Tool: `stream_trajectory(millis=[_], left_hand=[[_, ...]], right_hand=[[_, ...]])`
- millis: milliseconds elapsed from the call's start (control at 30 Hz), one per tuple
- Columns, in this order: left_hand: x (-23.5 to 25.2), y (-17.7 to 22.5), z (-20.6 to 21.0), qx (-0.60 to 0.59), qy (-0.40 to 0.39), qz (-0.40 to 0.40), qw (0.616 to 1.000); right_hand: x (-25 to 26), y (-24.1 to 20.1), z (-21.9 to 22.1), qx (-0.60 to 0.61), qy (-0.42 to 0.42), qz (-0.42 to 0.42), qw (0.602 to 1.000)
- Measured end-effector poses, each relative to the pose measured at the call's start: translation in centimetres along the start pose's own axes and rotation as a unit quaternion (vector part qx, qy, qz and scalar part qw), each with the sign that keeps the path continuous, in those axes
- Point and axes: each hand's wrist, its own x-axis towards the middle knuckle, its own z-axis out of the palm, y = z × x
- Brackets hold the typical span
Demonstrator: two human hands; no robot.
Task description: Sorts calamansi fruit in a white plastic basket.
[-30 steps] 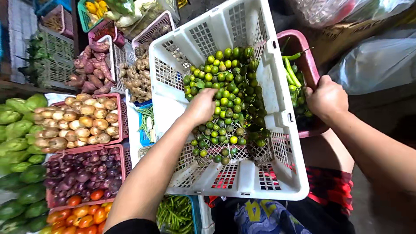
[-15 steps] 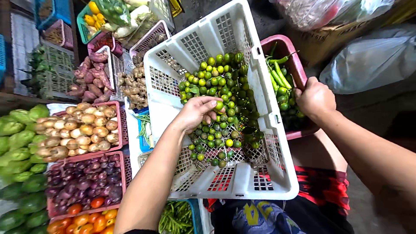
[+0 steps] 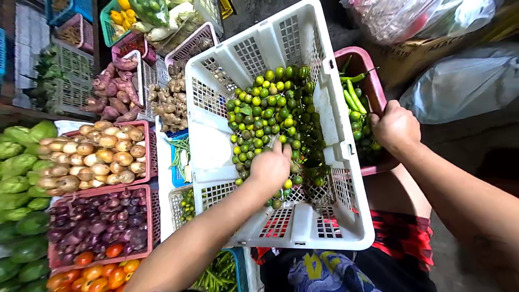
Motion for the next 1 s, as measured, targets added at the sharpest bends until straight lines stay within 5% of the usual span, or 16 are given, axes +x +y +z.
stream_trajectory(millis=[133, 267, 467, 533, 633, 700, 800, 867, 1000], left_hand=[[-2.6, 0.1, -0.1, -0.058, -0.107, 0.016, 0.992], [1.4, -4.2, -0.2, -0.153, 0.047, -0.026, 0.987], [6.0, -4.6, 1.3, -0.060, 0.076, 0.037, 0.995], [5.6, -5.3, 1.0, -0.152, 0.077, 0.015, 0.985], [4.4, -7.6, -0.1, -0.424, 0.076, -0.004, 0.902], [3.6, -8.2, 0.3, -0.493, 0.031, 0.013, 0.869], [3.0, -6.4, 0.9, -0.269, -0.002, 0.053, 0.962], [2.9, -4.7, 1.9, -0.101, -0.002, 0.089, 0.991], [3.3, -5.2, 1.0, -0.152, 0.014, 0.089, 0.984]], right_hand=[[0.1, -0.4, -0.3, -0.010, -0.011, 0.005, 1.000], [-0.1, -0.7, -0.4, -0.010, -0.014, 0.004, 1.000], [-0.1, -0.8, -0.3, -0.020, -0.013, 0.010, 1.000], [0.0, -0.9, -0.4, -0.020, -0.018, 0.012, 1.000], [0.3, -0.5, -0.4, -0.018, -0.015, 0.008, 1.000], [0.1, -0.4, -0.3, -0.013, -0.015, 0.006, 1.000], [0.0, -0.8, -0.4, -0.008, -0.015, 0.004, 1.000], [-0.1, -0.7, -0.5, -0.011, -0.013, 0.008, 1.000], [0.2, -0.6, -0.5, -0.008, -0.010, 0.009, 1.000]])
